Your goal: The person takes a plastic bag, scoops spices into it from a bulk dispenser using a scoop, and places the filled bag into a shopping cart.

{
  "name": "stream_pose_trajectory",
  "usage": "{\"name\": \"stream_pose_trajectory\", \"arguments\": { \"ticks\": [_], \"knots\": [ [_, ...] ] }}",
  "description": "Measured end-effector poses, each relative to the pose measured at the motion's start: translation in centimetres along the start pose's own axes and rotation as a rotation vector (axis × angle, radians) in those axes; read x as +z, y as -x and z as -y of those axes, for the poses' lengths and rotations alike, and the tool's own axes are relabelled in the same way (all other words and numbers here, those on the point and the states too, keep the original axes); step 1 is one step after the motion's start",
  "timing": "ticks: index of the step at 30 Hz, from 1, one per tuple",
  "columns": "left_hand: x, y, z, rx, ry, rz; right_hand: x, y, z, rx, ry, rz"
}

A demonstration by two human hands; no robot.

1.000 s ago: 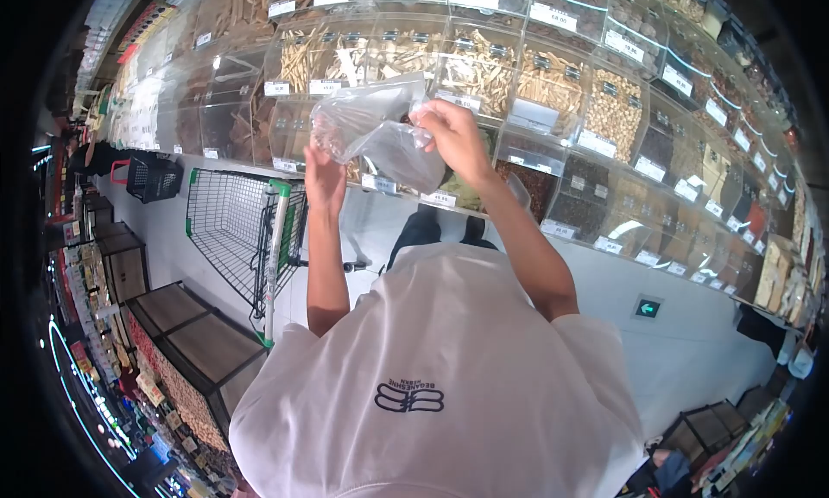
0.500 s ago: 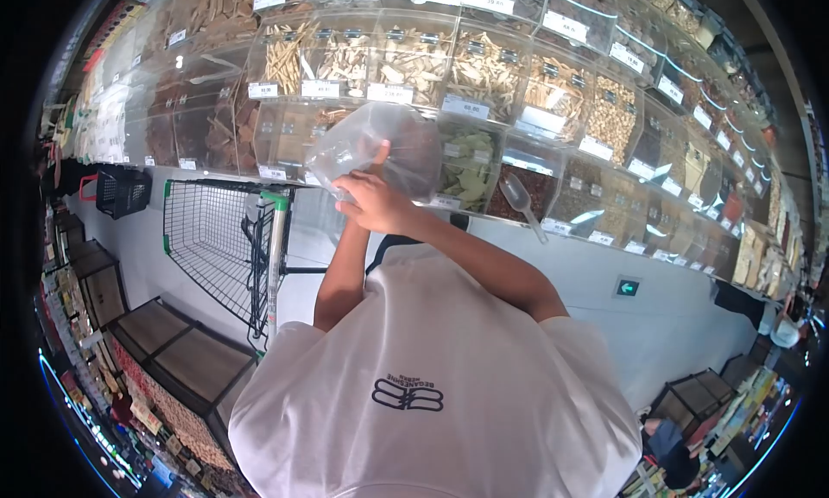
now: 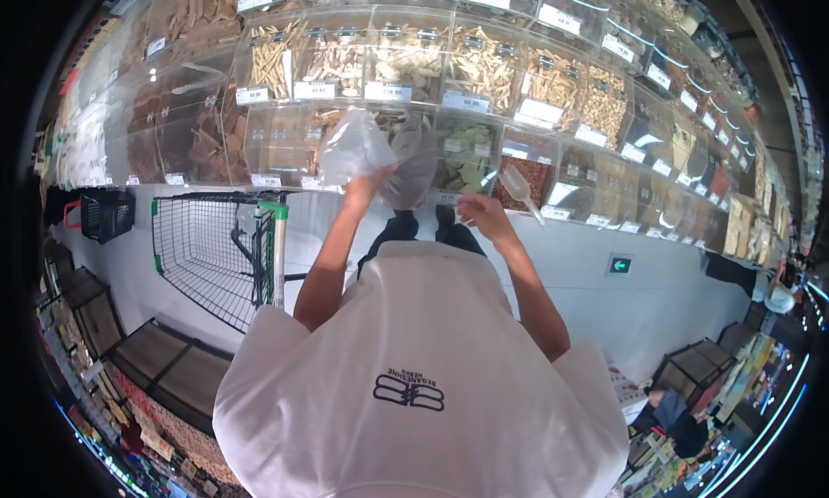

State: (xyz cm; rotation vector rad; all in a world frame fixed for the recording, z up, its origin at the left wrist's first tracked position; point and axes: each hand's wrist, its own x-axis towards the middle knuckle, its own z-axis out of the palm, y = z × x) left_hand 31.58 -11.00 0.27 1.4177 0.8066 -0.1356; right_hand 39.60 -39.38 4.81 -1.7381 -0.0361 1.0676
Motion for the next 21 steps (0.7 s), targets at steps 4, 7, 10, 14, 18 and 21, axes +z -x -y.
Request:
{"name": "stream_pose_trajectory", "arguments": {
  "ticks": [4, 7, 10, 14, 18, 21],
  "knots": [
    [1.3, 3.8, -5.1, 0.189, 0.315, 0.084, -0.1, 0.4, 0.4, -0.102, -0.011, 0.073],
    [1.0, 10.3, -10.4, 0.313, 0.515, 0.183, -0.9, 0.1, 0.3, -0.171, -0.093, 0.063],
    [-0.1, 12.2, -11.9, 0.334, 0.53, -0.005, -1.5, -0.5, 0.4, -0.119, -0.109, 0.075],
    [-1.0, 12.8, -11.7, 0.276, 0.412, -0.224, -1.7, -1.3, -0.9, -0.122, -0.16, 0.189],
    [-1.3, 17.6, -13.2, 0.396, 0.796, 0.072, -0.3, -1.8, -0.9, -0.145, -0.189, 0.327],
    [-0.7, 21.5, -14.1, 0.372, 0.959, 0.111, 2.6, -2.4, 0.0, 0.02, -0.381, 0.626]
  ]
}}
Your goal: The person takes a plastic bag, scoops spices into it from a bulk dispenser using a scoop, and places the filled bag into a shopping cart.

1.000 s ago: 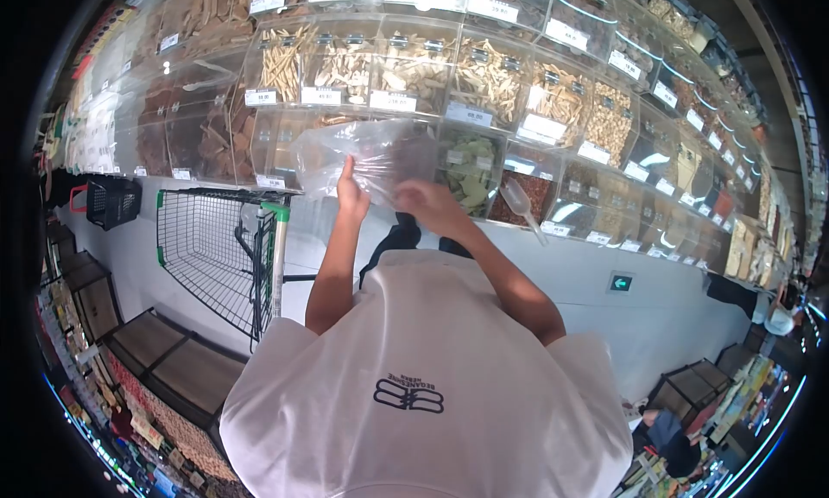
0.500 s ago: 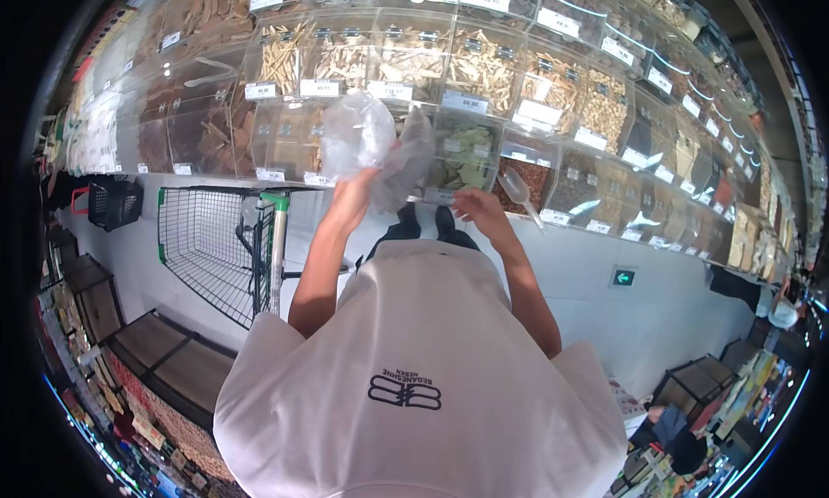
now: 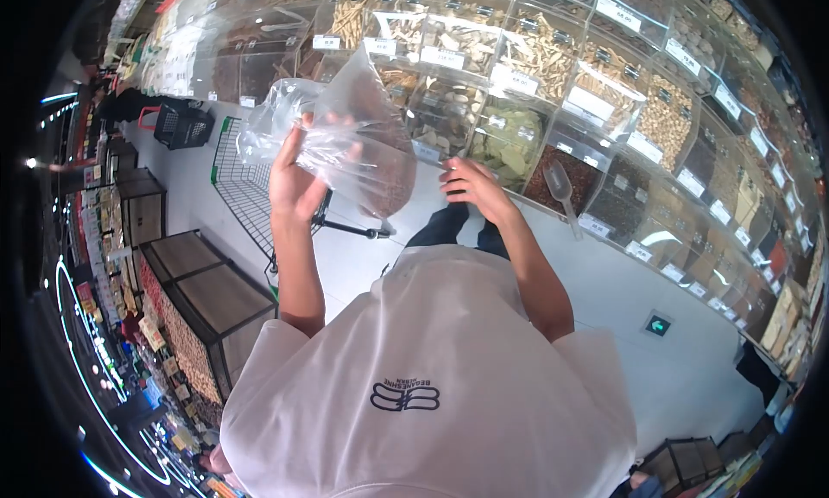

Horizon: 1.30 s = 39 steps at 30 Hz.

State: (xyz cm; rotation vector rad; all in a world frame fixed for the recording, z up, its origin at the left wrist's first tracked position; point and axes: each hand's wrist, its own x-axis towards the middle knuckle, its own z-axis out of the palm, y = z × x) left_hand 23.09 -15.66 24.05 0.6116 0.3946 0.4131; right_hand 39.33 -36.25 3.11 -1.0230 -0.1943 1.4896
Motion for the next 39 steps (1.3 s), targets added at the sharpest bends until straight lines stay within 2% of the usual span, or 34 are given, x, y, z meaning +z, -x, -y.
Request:
{"name": "stream_pose_trajectory", "arguments": {
  "ticks": [1, 3, 6, 9, 10, 11, 13, 17, 21, 24, 27, 28, 31, 32, 33, 35, 37, 39],
  "knots": [
    [0.3, 0.9, -0.2, 0.003, 0.057, 0.005, 1.2, -0.7, 0.0, 0.1, -0.137, 0.129],
    [-0.4, 2.5, -0.1, 0.02, 0.027, -0.062, 4.2, -1.7, -0.3, 0.238, -0.199, 0.301],
    [-1.9, 5.0, -0.1, 0.107, -0.082, -0.242, 5.9, -5.6, -3.2, 0.237, -0.517, 0.799],
    [-2.8, 7.6, -0.3, 0.304, -0.199, -0.372, 11.4, -4.3, 0.7, 0.117, -0.388, 0.305],
    [-3.3, 8.1, -0.5, 0.366, -0.235, -0.415, 12.7, -3.7, 2.4, 0.057, -0.344, 0.249],
    [-4.1, 8.4, -0.5, 0.444, -0.265, -0.348, 13.5, -3.9, 3.2, -0.008, -0.301, 0.19],
    [-5.4, 8.4, -0.7, 0.594, -0.322, -0.204, 14.3, -5.3, 3.8, -0.128, -0.306, 0.237],
    [-9.5, 9.1, -2.5, 0.203, 0.003, -0.169, 17.0, -7.0, 5.5, -0.302, -0.096, 0.388],
    [-15.7, 9.3, -6.0, 0.181, 0.221, 0.083, 21.6, -8.6, 6.0, -0.489, 0.228, 0.373],
    [-17.2, 10.4, -9.9, 0.244, 0.175, -0.131, 26.3, -9.7, 7.9, -0.74, 0.669, 0.398],
    [-19.7, 11.5, -14.2, 0.079, -0.124, -0.473, 32.2, -10.2, 8.9, -0.892, 1.017, 0.562],
    [-21.9, 11.9, -15.2, 0.096, -0.161, -0.416, 34.1, -10.5, 8.8, -0.912, 1.069, 0.6],
    [-27.6, 12.5, -18.6, 0.129, -0.206, -0.274, 36.7, -13.8, 6.9, -0.713, 1.007, 0.524],
    [-28.4, 12.6, -19.4, 0.124, -0.165, -0.251, 36.8, -15.6, 5.4, -0.603, 0.861, 0.393],
    [-29.3, 12.6, -20.0, 0.117, -0.121, -0.229, 36.9, -17.1, 4.0, -0.528, 0.855, 0.29],
    [-31.3, 12.5, -19.9, 0.186, -0.516, -0.328, 36.2, -19.9, 0.8, -0.376, 0.838, 0.08],
    [-31.3, 12.9, -20.7, 0.245, -0.993, -0.37, 35.0, -21.7, -2.7, -0.31, 0.906, 0.088],
    [-32.1, 13.3, -21.9, 0.28, -0.907, -0.379, 35.6, -21.6, -4.8, -0.228, 0.958, 0.104]
  ]
}}
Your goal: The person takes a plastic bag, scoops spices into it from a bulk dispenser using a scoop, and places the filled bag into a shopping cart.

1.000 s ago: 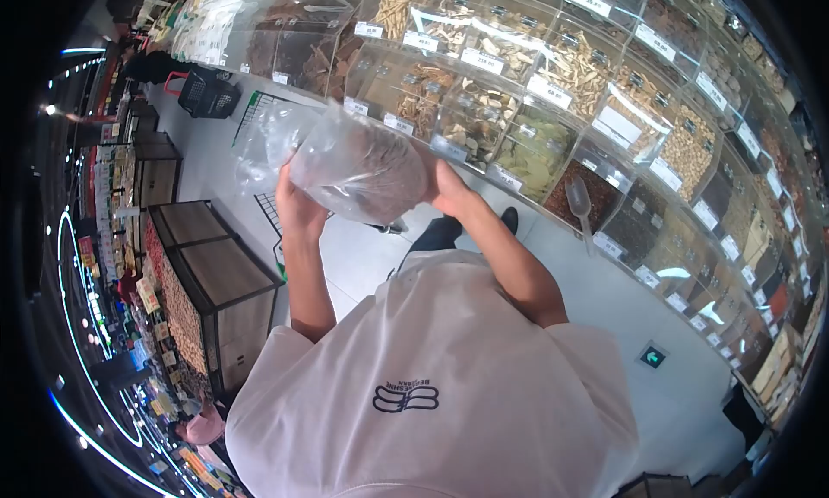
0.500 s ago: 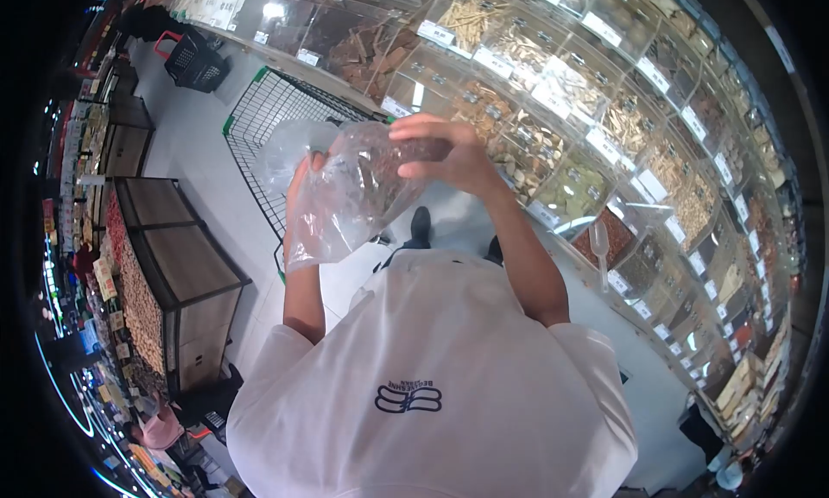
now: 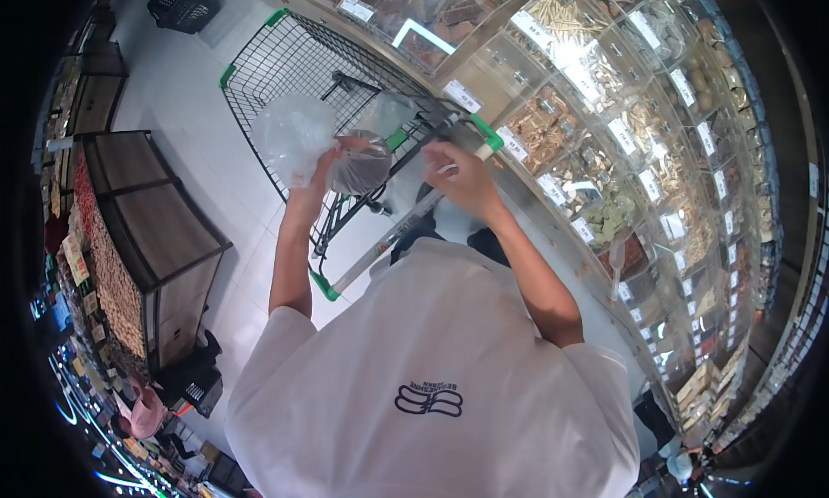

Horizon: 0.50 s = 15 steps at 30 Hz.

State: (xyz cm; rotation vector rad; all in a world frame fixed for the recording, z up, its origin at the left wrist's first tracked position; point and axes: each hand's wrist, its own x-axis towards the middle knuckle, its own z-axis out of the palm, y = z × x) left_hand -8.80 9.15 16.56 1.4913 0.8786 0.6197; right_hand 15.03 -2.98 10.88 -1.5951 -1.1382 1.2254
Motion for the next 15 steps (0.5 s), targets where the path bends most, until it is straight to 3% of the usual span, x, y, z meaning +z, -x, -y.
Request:
{"name": "stream_pose_trajectory", "arguments": {
  "ticks": [6, 9, 12, 15],
  "knots": [
    [-4.1, -1.7, -1.9, 0.151, 0.16, 0.245, 4.6, -5.2, 3.5, -0.308, 0.101, -0.003],
    [-6.5, -3.0, 0.0, 0.204, 0.379, 0.134, 4.4, -9.1, 6.1, -0.318, 0.105, 0.093],
    [-8.5, -3.4, 1.2, 0.057, 0.464, -0.015, 4.1, -11.0, 10.3, -0.471, 0.348, 0.138],
    [-9.7, -4.4, 2.4, 0.151, 0.514, -0.006, 3.5, -11.8, 14.5, -0.59, 0.373, 0.108]
  ]
}}
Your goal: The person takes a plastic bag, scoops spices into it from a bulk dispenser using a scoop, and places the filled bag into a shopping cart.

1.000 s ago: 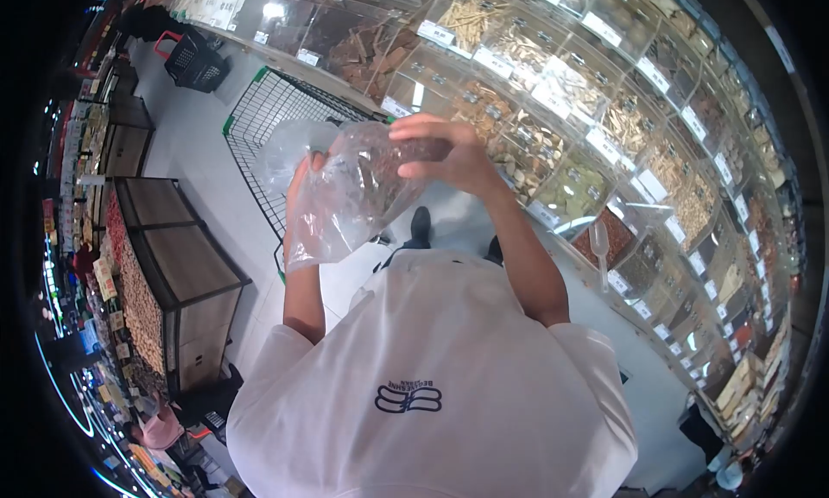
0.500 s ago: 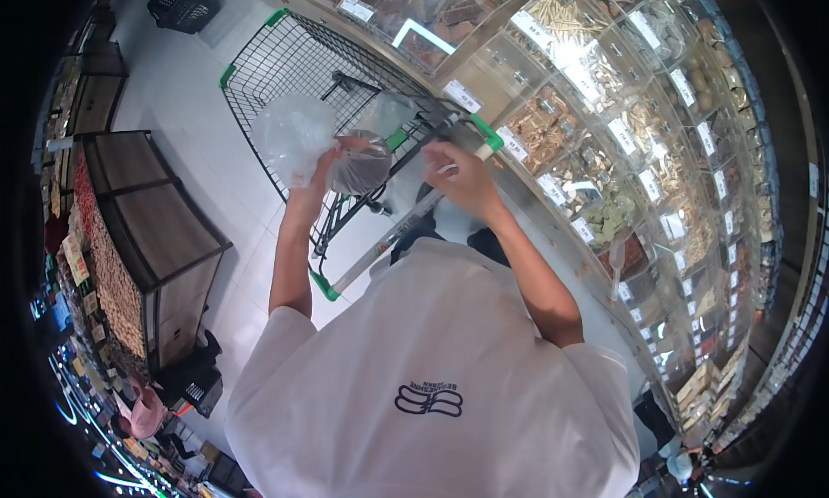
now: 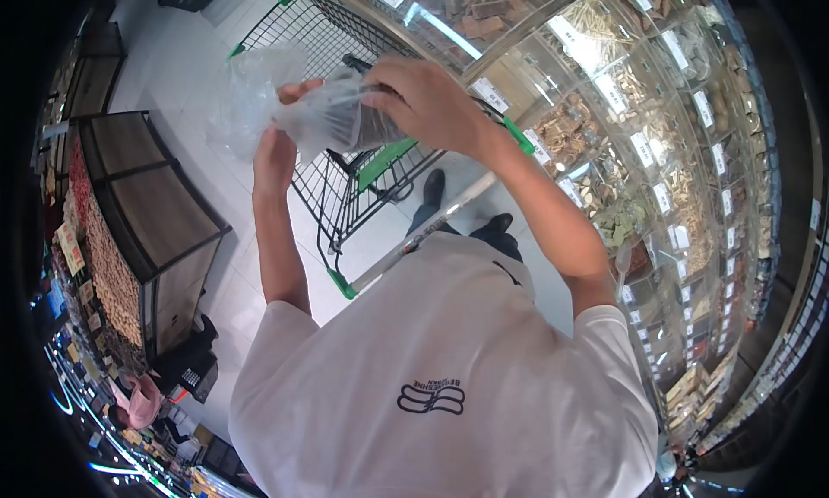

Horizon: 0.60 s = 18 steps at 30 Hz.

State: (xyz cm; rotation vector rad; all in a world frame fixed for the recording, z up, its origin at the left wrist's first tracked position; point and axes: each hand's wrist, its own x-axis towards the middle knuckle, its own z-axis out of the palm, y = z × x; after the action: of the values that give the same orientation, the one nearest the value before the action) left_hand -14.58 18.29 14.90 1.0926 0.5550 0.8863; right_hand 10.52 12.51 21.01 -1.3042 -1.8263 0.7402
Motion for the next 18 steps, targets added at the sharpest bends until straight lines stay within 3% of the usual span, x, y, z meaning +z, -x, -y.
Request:
{"name": "stream_pose_trajectory", "arguments": {
  "ticks": [4, 6, 9, 11, 13, 16, 18],
  "knots": [
    [2.4, -2.2, -0.5, 0.064, -0.019, -0.106, -3.2, -3.1, 2.5, -0.129, 0.08, -0.107],
    [3.4, -3.5, -0.5, 0.129, -0.016, -0.037, -4.9, -3.8, 2.6, -0.091, 0.094, -0.079],
    [1.8, -6.2, 1.7, 0.1, -0.263, -0.216, -7.6, -3.3, 2.7, -0.032, 0.081, -0.041],
    [8.6, -6.1, -5.1, 0.194, -0.517, -0.152, -9.0, -2.4, 2.7, -0.036, -0.034, -0.073],
    [8.4, -7.9, -5.8, 0.288, -0.53, -0.079, -11.3, -1.1, 2.4, -0.029, -0.003, -0.079],
    [8.9, -8.1, -8.3, 0.301, -0.279, 0.203, -13.3, 0.8, 3.1, -0.019, -0.027, -0.182],
    [10.6, -8.1, -9.8, 0.241, -0.126, 0.27, -14.9, 1.6, 3.9, -0.058, -0.021, -0.22]
  ]
}}
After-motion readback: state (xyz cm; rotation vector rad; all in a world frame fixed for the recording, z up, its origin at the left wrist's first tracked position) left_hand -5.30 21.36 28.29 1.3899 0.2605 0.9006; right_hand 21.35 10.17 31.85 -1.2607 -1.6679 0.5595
